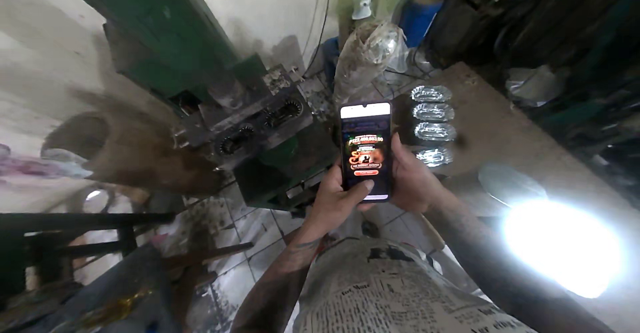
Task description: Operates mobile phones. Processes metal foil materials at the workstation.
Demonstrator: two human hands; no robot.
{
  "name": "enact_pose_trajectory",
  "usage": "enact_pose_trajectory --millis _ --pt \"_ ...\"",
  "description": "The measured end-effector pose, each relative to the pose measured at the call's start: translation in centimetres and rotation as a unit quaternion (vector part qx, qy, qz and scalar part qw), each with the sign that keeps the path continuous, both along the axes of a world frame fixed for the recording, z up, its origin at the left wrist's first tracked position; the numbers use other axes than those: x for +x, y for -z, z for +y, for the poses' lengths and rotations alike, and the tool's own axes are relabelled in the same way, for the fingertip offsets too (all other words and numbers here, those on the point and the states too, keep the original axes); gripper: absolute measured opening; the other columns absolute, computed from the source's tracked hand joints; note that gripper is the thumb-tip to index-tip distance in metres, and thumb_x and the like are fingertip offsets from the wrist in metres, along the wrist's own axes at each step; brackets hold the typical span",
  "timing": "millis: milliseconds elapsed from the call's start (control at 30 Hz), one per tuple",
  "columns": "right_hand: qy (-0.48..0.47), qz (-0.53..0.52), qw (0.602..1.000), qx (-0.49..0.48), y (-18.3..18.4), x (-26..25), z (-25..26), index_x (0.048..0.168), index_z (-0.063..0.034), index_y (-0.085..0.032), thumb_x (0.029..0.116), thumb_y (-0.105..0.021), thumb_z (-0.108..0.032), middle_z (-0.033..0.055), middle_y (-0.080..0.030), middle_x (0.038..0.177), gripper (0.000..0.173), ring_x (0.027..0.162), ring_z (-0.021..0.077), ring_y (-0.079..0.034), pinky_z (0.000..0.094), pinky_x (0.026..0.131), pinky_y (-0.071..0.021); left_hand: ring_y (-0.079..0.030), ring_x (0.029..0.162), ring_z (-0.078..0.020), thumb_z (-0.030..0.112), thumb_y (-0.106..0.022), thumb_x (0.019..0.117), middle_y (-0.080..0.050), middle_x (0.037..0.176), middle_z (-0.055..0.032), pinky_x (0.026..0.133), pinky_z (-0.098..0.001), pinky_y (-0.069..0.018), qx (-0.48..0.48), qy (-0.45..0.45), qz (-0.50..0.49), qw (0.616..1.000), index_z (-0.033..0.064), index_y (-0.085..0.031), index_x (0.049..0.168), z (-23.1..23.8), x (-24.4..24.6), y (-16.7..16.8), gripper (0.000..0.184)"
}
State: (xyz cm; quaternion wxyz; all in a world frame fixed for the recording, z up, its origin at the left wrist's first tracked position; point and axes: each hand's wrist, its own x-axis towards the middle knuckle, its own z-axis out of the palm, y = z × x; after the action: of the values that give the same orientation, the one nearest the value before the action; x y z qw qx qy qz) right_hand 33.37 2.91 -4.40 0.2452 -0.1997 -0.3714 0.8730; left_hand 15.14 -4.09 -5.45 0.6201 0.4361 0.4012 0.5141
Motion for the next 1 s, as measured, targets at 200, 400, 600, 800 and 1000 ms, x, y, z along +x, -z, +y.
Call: enact_pose_trajectory --millis 200,400,600,800,1000 --pt "-0.001 -0.014 1.000 -0.008 0.1 0.4 -0.3 0.142 -0.0201 -0.053 0.1014 -0.012 -0.071 0.0137 -0.069 0.124 0.077 0.108 0.0290 -0.071 0.0472 0.081 -0.0644 -0.071 0.097 -0.0202 0.004 -0.059 0.0932 -0.068 0.118 -0.0114 0.084 -0.0376 -0.0621 0.030 0.094 -0.097 0.990 0.0086 -0.036 0.150 -0.4 -1.2 1.8 0.062" --pt "-0.011 0.004 1.000 -0.020 0.7 0.6 -0.3 0.144 -0.0185 -0.051 0.1019 -0.016 -0.071 0.0171 -0.067 0.127 0.075 0.111 0.0336 -0.070 0.0510 0.082 -0.0641 -0.068 0.105 -0.0209 0.000 -0.055 0.0899 -0.064 0.126 -0.0117 0.089 -0.0398 -0.0598 0.029 0.136 -0.141 0.980 0.0092 -0.034 0.151 -0.4 -1.7 1.9 0.066" --pt "-0.007 0.001 1.000 -0.027 0.2 0.5 -0.1 0.144 -0.0182 -0.050 0.1000 -0.014 -0.074 0.0173 -0.067 0.128 0.080 0.111 0.0342 -0.070 0.0504 0.080 -0.0648 -0.068 0.108 -0.0218 -0.001 -0.054 0.0880 -0.064 0.127 -0.0125 0.089 -0.0407 -0.0603 0.027 0.131 -0.145 0.980 0.0092 -0.035 0.152 -0.3 -1.6 1.6 0.067" --pt "0.008 -0.015 1.000 -0.025 0.1 0.3 -0.2 0.143 -0.0187 -0.052 0.1008 -0.015 -0.073 0.0152 -0.068 0.125 0.078 0.109 0.0310 -0.071 0.0496 0.083 -0.0639 -0.072 0.092 -0.0197 0.002 -0.058 0.0982 -0.070 0.112 -0.0128 0.077 -0.0336 -0.0635 0.002 0.047 -0.062 0.997 0.0049 -0.043 0.146 -0.3 -0.4 0.6 0.050" --pt "0.015 -0.021 1.000 -0.014 0.2 0.5 -0.2 0.140 -0.0173 -0.053 0.1013 -0.015 -0.072 0.0149 -0.069 0.123 0.077 0.108 0.0290 -0.071 0.0470 0.082 -0.0641 -0.072 0.086 -0.0199 0.002 -0.061 0.0969 -0.071 0.107 -0.0133 0.071 -0.0322 -0.0633 -0.003 0.001 -0.030 1.000 0.0039 -0.047 0.141 -0.2 0.5 0.8 0.046"
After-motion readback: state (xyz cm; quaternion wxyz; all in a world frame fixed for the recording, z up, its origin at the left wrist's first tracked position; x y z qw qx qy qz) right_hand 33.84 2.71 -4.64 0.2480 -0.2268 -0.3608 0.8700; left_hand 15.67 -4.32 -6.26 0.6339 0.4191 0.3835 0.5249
